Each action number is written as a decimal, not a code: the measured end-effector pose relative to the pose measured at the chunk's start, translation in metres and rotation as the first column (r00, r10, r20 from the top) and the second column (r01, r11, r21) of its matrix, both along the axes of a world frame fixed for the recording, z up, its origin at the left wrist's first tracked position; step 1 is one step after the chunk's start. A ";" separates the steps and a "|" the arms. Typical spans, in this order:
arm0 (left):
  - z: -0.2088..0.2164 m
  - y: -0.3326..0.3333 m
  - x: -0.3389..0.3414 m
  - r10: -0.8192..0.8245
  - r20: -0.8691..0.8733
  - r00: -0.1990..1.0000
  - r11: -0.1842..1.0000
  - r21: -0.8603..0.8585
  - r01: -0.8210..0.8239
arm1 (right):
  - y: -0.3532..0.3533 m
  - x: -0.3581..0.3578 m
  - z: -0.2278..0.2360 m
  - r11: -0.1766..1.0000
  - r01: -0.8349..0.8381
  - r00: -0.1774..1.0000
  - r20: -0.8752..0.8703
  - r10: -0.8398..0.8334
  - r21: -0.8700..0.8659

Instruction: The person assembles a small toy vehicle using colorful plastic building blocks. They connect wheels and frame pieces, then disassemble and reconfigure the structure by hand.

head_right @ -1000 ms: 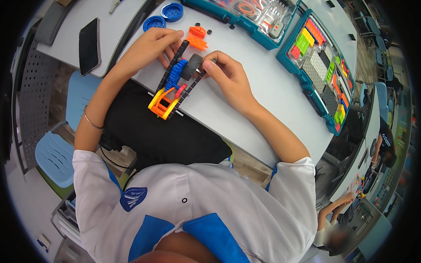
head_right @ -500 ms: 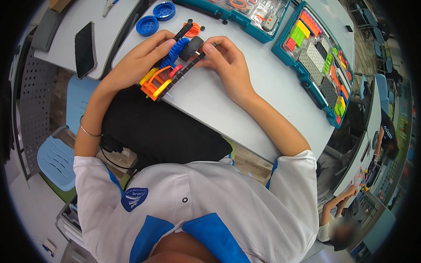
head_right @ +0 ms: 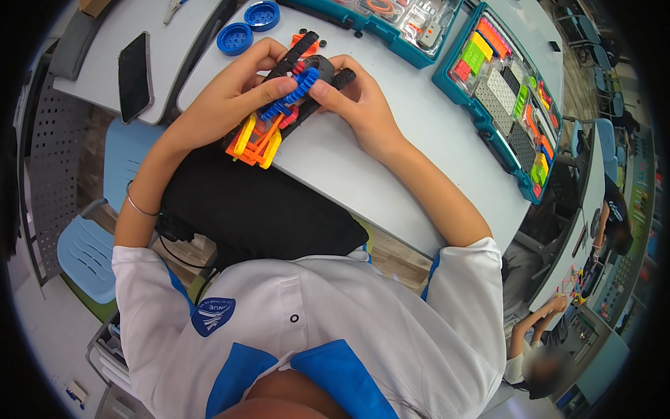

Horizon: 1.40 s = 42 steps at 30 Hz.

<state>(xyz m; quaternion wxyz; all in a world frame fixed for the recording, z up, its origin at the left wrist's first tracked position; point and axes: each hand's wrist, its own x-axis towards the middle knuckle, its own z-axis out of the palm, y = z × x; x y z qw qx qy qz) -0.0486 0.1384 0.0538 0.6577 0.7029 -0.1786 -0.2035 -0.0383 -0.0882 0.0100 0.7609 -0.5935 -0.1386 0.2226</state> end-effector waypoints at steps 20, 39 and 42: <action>-0.014 0.007 0.008 0.093 -0.047 0.995 0.995 -0.025 -0.095 | -0.001 0.007 0.009 0.994 0.029 0.991 -0.131 -0.015 0.103; -0.006 0.010 0.003 -0.064 0.173 0.983 0.987 0.157 0.037 | 0.009 -0.010 0.021 0.970 0.240 0.945 0.238 -0.223 -0.047; -0.005 0.010 0.003 -0.082 0.113 0.990 0.986 0.155 0.064 | 0.006 -0.007 0.020 0.972 0.222 0.952 0.233 -0.198 -0.079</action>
